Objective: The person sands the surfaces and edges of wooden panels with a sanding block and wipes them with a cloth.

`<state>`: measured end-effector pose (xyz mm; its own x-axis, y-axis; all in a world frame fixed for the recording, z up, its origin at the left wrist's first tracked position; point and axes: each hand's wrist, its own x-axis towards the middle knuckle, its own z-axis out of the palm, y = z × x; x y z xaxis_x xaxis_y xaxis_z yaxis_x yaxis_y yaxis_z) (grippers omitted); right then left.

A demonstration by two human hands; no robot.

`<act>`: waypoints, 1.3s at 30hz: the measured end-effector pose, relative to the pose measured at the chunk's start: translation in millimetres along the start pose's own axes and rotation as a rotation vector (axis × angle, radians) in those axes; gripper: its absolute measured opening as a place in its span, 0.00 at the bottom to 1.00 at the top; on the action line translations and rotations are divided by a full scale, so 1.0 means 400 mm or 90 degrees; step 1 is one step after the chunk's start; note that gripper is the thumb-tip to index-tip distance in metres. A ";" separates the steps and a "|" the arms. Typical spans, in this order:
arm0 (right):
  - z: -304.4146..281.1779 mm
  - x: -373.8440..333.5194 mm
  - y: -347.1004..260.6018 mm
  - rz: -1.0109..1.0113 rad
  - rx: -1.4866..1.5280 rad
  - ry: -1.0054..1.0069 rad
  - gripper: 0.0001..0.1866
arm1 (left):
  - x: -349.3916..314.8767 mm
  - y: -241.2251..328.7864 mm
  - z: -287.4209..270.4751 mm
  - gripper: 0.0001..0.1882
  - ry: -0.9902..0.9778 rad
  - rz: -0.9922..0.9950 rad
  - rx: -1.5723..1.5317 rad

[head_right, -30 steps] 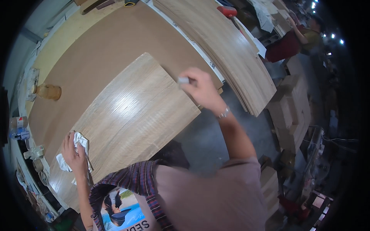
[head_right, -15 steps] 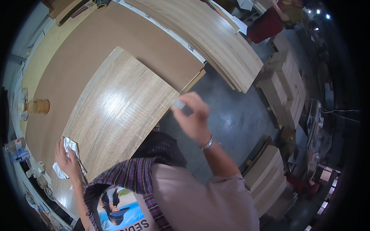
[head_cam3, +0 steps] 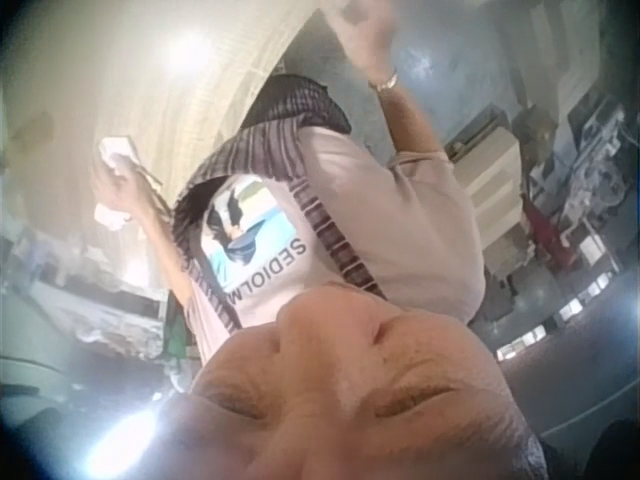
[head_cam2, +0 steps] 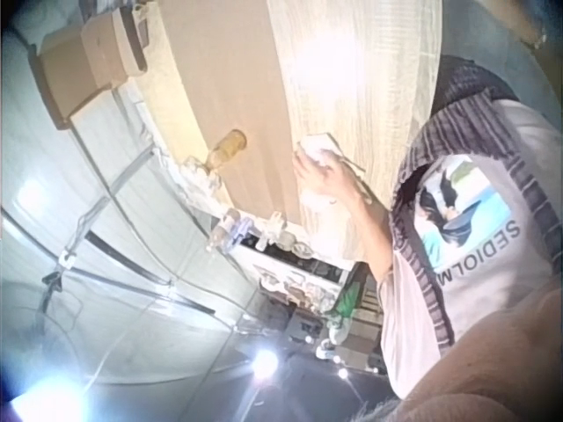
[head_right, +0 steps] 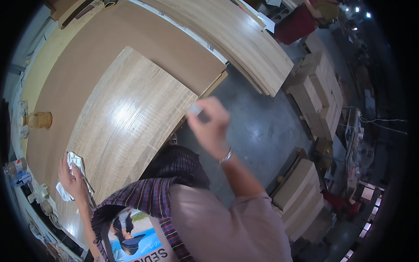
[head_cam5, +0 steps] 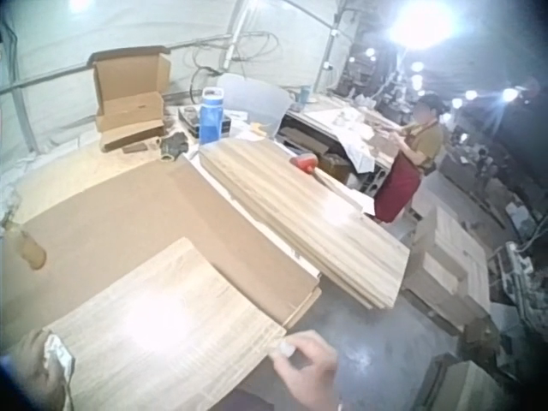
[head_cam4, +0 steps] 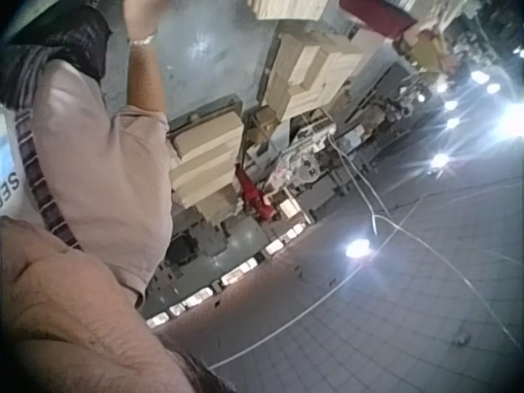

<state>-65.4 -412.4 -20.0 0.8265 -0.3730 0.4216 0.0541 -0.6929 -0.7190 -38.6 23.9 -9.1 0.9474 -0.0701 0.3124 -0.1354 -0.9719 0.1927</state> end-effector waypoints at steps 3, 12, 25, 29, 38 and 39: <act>-0.003 0.064 0.084 0.040 0.064 0.091 0.11 | 0.002 -0.010 0.003 0.20 -0.002 0.010 -0.007; -0.030 0.079 0.058 -0.033 0.012 0.075 0.10 | -0.007 -0.010 0.002 0.20 0.004 0.008 0.008; -0.082 0.142 0.066 -0.217 -0.094 -0.069 0.12 | 0.020 0.008 0.010 0.19 0.005 -0.002 -0.052; -0.049 0.135 -0.028 -0.099 0.113 -0.090 0.11 | -0.005 -0.021 -0.028 0.22 0.009 0.009 0.020; 0.187 -0.066 -0.385 -0.301 0.426 -0.362 0.24 | -0.033 0.224 -0.178 0.22 0.080 0.267 -0.417; 0.208 -0.091 -0.416 -0.305 0.459 -0.386 0.23 | -0.060 0.197 -0.175 0.21 0.069 0.269 -0.421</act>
<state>-58.0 -232.2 38.6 0.7617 0.3517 0.5442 0.6041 -0.0819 -0.7927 -92.3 -35.1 63.7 0.7485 -0.3473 0.5650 -0.6536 -0.5307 0.5396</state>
